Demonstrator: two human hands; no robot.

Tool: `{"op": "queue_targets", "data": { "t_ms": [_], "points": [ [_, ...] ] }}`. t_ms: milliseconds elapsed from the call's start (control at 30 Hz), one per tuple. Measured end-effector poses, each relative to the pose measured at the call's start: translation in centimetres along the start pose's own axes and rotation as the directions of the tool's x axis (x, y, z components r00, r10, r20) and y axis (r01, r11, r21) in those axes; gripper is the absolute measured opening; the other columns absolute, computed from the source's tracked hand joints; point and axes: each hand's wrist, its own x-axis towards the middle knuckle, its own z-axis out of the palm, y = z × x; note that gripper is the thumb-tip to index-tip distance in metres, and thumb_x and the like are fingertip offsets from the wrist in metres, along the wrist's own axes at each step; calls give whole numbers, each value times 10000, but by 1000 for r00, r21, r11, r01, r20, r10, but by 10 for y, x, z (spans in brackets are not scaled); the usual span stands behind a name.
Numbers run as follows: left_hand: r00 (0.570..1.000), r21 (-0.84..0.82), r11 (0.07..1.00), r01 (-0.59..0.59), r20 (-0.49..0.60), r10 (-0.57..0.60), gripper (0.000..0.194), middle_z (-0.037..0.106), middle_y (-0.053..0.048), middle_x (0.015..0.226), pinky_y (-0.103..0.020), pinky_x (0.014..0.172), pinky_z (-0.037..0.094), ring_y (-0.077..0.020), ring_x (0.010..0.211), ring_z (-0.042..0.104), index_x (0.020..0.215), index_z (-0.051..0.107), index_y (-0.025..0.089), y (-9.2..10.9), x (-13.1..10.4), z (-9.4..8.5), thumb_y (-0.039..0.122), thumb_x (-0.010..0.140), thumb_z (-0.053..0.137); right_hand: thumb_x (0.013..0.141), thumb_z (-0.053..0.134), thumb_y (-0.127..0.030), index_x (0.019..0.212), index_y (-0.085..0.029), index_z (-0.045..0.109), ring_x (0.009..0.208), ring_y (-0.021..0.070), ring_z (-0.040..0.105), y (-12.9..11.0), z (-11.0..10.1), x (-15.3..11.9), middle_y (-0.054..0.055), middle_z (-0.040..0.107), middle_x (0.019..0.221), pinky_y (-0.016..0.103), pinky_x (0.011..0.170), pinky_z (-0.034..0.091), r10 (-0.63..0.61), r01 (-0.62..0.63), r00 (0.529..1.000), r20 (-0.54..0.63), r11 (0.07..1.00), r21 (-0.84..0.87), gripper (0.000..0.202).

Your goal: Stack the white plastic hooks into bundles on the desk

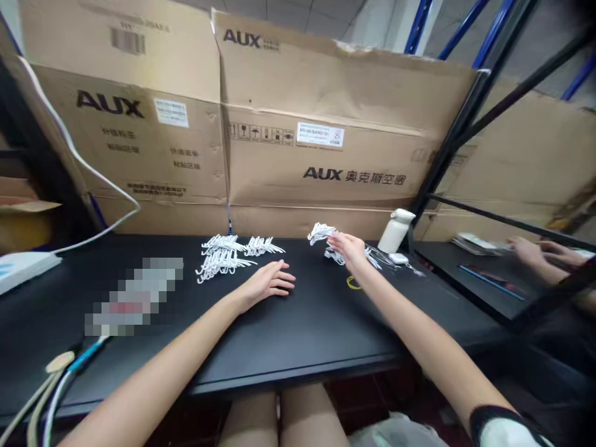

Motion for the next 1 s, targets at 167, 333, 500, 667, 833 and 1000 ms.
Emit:
{"op": "queue_targets", "data": {
  "t_ms": [167, 333, 500, 667, 833, 1000],
  "points": [
    [1000, -3, 1000, -4, 19, 4, 420, 684, -138, 912, -362, 785, 502, -211, 799, 668, 1106, 486, 135, 4, -2, 2, 484, 876, 523, 879, 592, -233, 992, -72, 614, 856, 168, 658, -19, -4, 26, 132, 660, 988, 260, 711, 551, 116, -113, 993, 20, 987, -117, 198],
    [999, 2, 1000, -4, 50, 4, 438, 689, -129, 875, -356, 781, 506, -209, 781, 674, 1107, 484, 133, 3, -3, 0, 498, 868, 527, 911, 545, -330, 1205, -153, 538, 1017, 207, 588, -19, -5, 45, 98, 561, 1199, 415, 852, 513, 244, -205, 966, 81, 922, -327, 343],
    [999, 58, 997, -42, 29, 41, 441, 684, -109, 862, -344, 745, 522, -195, 764, 671, 1071, 512, 143, 3, -3, -1, 512, 836, 563, 887, 579, -294, 1109, -123, 596, 1009, 218, 596, -14, -6, 49, 106, 598, 1139, 398, 847, 506, 160, -106, 986, 48, 818, -566, 281],
    [974, 368, 913, -174, -71, 214, 346, 648, -48, 747, -275, 565, 497, -156, 622, 629, 948, 532, 163, -1, 1, -3, 487, 828, 560, 765, 650, -171, 796, -120, 673, 1204, 327, 469, -19, -4, 34, 178, 625, 1127, 371, 930, 407, -168, 159, 984, 57, 688, -708, 64],
    [752, 946, 239, -217, 7, 659, 233, 657, -61, 796, -301, 692, 452, -178, 712, 604, 864, 599, 180, 13, -7, -22, 365, 883, 460, 865, 508, -242, 820, -170, 659, 901, 250, 605, -5, 14, -10, 114, 682, 888, 369, 837, 458, -684, 666, 656, 319, 326, -671, 173],
    [646, 937, -181, 298, -58, 761, 353, 609, -185, 1089, -433, 878, 377, -329, 1058, 515, 1045, 623, 132, 34, -19, -56, 378, 890, 422, 876, 491, -219, 830, -202, 638, 834, 211, 618, 23, 23, -48, 74, 683, 859, 354, 806, 490, -811, 885, 409, 418, 241, -399, 155]
  ]
}}
